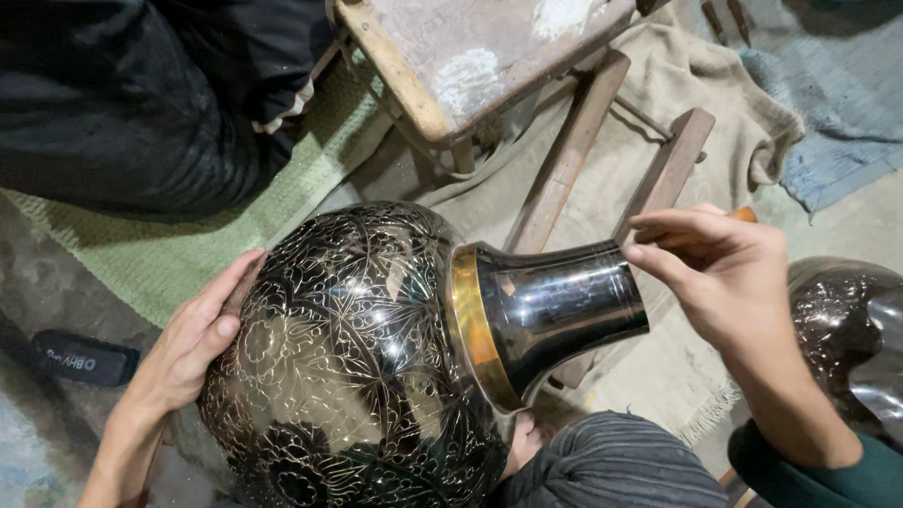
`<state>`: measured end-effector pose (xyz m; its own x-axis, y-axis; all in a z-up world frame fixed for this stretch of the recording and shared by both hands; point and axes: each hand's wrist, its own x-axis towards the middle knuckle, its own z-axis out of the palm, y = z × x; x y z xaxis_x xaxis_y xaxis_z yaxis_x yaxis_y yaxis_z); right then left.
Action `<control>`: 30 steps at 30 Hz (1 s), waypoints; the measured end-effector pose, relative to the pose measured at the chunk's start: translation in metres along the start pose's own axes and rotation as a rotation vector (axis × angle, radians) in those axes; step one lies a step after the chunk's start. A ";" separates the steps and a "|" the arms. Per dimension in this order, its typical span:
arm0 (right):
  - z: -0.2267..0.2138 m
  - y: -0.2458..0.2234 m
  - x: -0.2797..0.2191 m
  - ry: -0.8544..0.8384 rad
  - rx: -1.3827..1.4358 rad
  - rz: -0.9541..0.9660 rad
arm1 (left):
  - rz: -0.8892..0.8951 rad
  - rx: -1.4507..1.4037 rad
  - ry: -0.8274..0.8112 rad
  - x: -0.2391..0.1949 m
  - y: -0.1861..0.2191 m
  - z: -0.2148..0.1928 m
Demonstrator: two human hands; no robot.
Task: The person holds a large dark metal vase with gold floral patterns and uses a small wooden-handled tool to engrave fine lines on the neck. The person rotates the vase slightly to continue the engraving around the circumference.
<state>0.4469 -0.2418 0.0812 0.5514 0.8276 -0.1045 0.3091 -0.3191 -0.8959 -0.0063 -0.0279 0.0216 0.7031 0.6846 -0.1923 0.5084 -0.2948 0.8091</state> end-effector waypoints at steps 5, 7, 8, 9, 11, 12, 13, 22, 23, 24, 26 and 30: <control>0.007 -0.003 0.006 -0.024 -0.089 -0.045 | 0.011 0.030 0.006 0.003 -0.004 0.002; 0.006 -0.003 0.007 -0.046 -0.089 -0.060 | 0.014 0.031 0.006 0.001 -0.004 0.002; 0.006 -0.002 0.008 -0.057 -0.088 -0.069 | 0.014 0.030 0.010 0.000 -0.004 0.001; 0.007 -0.002 0.009 -0.055 -0.098 -0.067 | 0.015 0.029 0.015 -0.001 -0.003 0.001; 0.008 0.001 0.012 -0.046 -0.121 -0.057 | 0.040 0.019 0.008 0.001 -0.002 0.000; 0.007 0.002 0.013 -0.050 -0.138 -0.064 | 0.051 0.013 0.004 0.002 -0.001 0.000; 0.007 0.003 0.014 -0.055 -0.155 -0.071 | 0.048 0.010 0.006 0.002 0.000 0.001; 0.003 0.006 0.014 -0.079 -0.197 -0.117 | 0.002 0.003 0.022 0.000 0.003 0.001; 0.003 0.006 0.013 -0.081 -0.194 -0.120 | -0.008 0.004 0.025 -0.001 0.004 0.001; 0.002 0.006 0.011 -0.087 -0.185 -0.133 | -0.014 0.006 0.028 0.000 0.003 0.001; 0.000 0.005 0.009 -0.101 -0.167 -0.160 | -0.017 -0.002 0.023 0.000 0.002 0.002; 0.001 0.001 0.006 -0.096 -0.113 -0.105 | 0.000 0.032 0.034 0.000 0.000 0.002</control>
<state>0.4503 -0.2365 0.0791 0.4367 0.8977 -0.0581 0.4491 -0.2735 -0.8506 -0.0055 -0.0297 0.0204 0.6861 0.7066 -0.1730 0.5247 -0.3159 0.7905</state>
